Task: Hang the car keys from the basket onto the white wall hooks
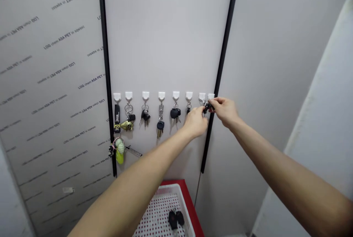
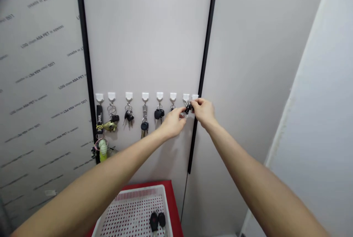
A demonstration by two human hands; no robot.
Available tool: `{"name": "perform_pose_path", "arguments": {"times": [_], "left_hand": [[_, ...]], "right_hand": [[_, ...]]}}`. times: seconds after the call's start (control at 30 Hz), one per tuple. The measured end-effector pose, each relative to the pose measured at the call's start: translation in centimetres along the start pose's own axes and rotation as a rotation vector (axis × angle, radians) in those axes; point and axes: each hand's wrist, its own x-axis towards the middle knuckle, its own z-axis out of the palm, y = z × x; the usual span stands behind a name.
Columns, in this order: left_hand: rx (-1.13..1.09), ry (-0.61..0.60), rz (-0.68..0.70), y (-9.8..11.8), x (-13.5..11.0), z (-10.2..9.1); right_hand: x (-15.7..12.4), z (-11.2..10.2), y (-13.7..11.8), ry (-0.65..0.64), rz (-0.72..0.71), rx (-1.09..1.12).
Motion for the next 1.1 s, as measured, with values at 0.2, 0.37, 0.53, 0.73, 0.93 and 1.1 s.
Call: {"name": "perform_pose_path", "arguments": {"times": [0.2, 0.37, 0.53, 0.73, 0.93, 1.1], "left_hand": [[0.081, -0.024, -0.087, 0.1, 1.2, 0.0], [0.075, -0.072, -0.113, -0.7, 1.1, 0.6], [0.023, -0.098, -0.123, -2.0, -1.3, 1.2], [-0.050, -0.268, -0.261, -8.3, -11.1, 3.3], [0.056, -0.507, -0.527, -13.5, -21.7, 5.9], [0.126, -0.577, -0.519, -13.7, -24.1, 6.8]], "right_hand": [[1.8, 0.9, 0.2, -0.045, 0.150, -0.046], [1.6, 1.4, 1.4, -0.094, 0.210, -0.079], [0.4, 0.9, 3.0, -0.077, 0.173, -0.091], [-7.2, 0.5, 7.7, 0.030, -0.029, -0.293], [-20.0, 2.9, 12.2, -0.953, -0.104, -0.451], [-23.6, 5.2, 13.9, -1.108, -0.364, -0.893]]}}
